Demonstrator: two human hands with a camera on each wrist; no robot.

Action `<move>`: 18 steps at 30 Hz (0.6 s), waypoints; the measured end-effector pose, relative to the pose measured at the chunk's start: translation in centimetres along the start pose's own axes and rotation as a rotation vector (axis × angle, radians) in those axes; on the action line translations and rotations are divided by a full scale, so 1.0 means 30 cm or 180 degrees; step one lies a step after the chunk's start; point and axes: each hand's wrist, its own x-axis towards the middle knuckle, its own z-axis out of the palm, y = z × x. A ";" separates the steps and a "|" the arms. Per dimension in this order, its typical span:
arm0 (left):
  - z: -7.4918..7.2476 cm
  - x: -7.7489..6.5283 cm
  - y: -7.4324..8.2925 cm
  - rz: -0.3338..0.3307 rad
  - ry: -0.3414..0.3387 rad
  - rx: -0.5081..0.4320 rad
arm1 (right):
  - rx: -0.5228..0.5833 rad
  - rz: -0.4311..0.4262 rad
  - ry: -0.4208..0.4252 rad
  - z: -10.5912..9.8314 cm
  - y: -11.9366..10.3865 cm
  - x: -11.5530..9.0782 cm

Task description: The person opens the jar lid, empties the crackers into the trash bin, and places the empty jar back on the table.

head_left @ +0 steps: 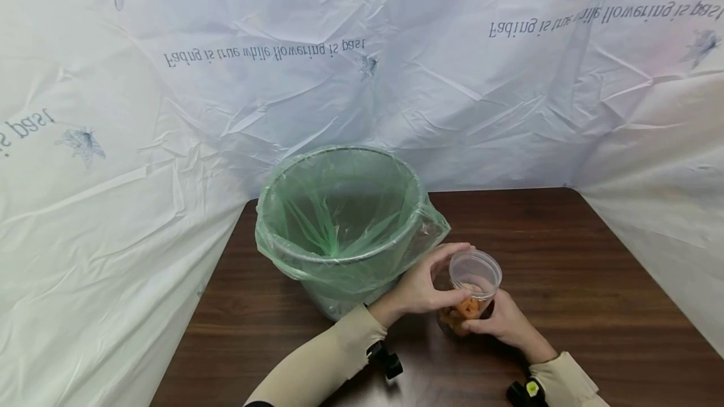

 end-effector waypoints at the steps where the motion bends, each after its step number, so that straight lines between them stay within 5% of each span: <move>1: 0.000 0.000 0.001 0.0005 0.0008 0.0003 | 0.0000 -0.0004 0.0005 0.000 0.001 0.000; 18: -0.014 0.000 0.014 0.0157 0.0032 0.0123 | 0.0121 0.0026 -0.0053 0.000 0.001 -0.002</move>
